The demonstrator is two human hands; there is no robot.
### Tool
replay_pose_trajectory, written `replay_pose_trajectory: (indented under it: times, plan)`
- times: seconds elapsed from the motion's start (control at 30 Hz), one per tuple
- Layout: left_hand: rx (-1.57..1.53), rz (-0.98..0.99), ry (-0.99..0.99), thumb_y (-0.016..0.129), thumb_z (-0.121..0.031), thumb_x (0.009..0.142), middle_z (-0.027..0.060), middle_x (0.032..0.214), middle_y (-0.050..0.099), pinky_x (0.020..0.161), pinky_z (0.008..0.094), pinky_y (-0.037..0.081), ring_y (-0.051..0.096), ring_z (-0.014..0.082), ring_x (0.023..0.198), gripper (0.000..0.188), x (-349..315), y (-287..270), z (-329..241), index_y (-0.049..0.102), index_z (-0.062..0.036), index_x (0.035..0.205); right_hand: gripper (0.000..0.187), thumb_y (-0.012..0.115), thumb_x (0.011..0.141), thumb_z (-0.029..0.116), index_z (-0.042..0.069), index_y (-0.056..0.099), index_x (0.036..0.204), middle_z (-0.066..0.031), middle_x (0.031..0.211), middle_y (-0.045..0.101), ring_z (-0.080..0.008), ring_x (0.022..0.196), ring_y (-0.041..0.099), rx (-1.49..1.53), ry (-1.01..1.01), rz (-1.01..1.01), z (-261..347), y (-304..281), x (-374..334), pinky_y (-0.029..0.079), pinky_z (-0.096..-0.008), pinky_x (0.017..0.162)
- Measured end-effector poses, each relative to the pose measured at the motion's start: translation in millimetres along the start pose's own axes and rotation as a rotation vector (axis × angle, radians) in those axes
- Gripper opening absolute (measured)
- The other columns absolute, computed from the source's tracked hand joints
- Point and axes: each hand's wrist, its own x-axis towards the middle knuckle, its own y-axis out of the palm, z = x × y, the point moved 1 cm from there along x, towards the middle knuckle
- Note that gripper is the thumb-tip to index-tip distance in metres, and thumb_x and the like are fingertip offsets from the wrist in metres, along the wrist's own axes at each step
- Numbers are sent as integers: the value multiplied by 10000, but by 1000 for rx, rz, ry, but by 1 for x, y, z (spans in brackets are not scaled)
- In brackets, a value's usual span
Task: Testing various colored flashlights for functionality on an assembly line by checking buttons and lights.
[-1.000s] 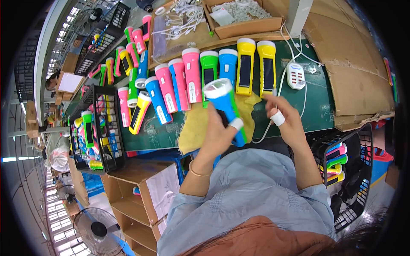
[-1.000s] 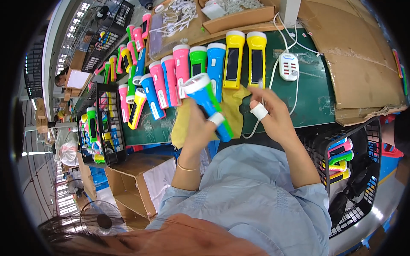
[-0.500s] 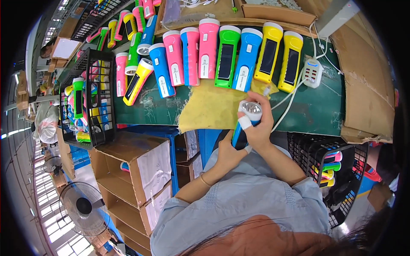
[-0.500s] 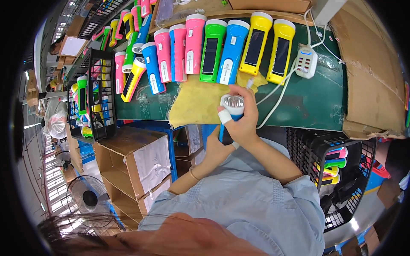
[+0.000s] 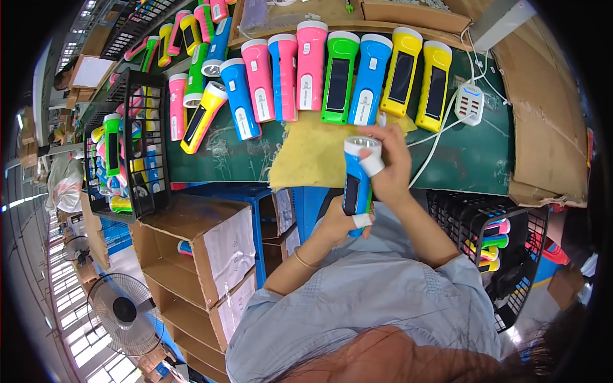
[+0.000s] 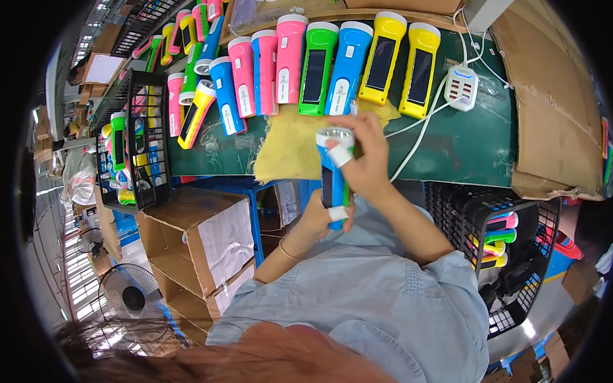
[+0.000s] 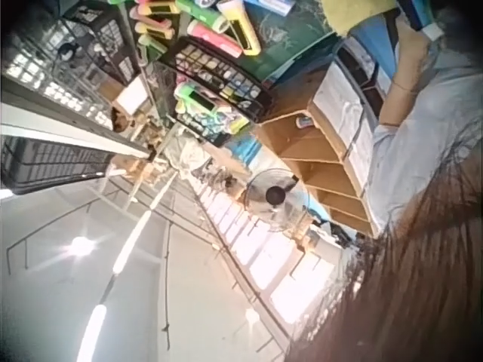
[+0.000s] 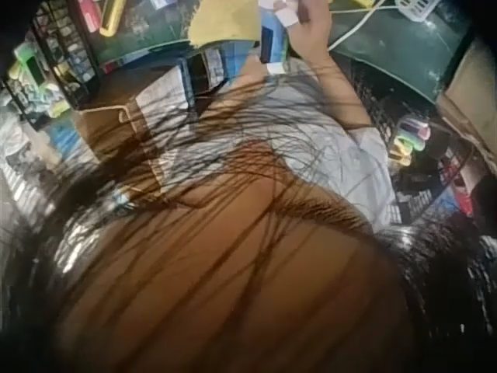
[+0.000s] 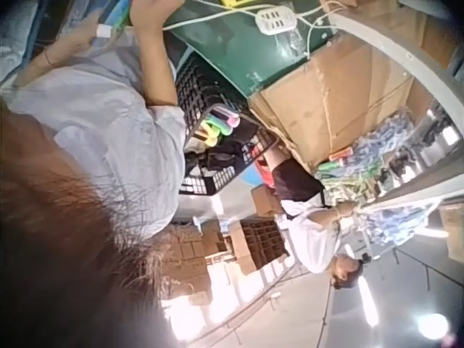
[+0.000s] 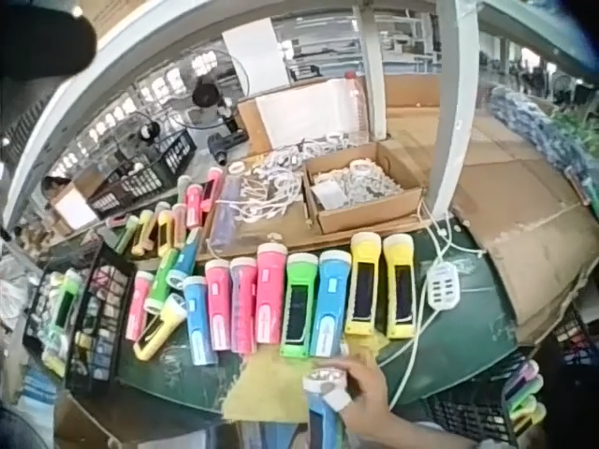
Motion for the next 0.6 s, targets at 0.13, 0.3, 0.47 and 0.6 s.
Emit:
replay_pose_trajectory:
  times: [0.13,0.3,0.47,0.6]
  plan:
    - [-387,327,38,719,-243,715,74,633,516,439,304,460,519,187,436,420,-4,17,-20,450,-25,952,142,548,853,82,1,631,936,-5,831,582,-60,734,484,90,248,-65,10,-30,4,365,-184,656]
    - [-443,530,59,690,-352,741,66,622,497,415,307,461,524,182,441,453,14,31,-23,442,-36,950,219,523,877,142,-38,620,957,-92,853,624,-148,804,572,137,262,238,22,-49,-5,446,-278,717]
    - [-409,612,-28,661,-461,741,101,674,526,441,343,491,552,225,495,525,29,43,-22,489,-24,974,474,493,887,396,-20,560,1105,-76,802,602,-130,737,593,250,585,614,26,-59,-6,430,-217,535]
    - [-46,416,71,599,-602,734,150,825,582,615,376,514,611,268,685,670,28,61,-26,504,-6,1026,531,536,844,394,-52,526,1133,-174,975,611,-188,797,626,636,750,513,24,-65,-7,496,-202,541]
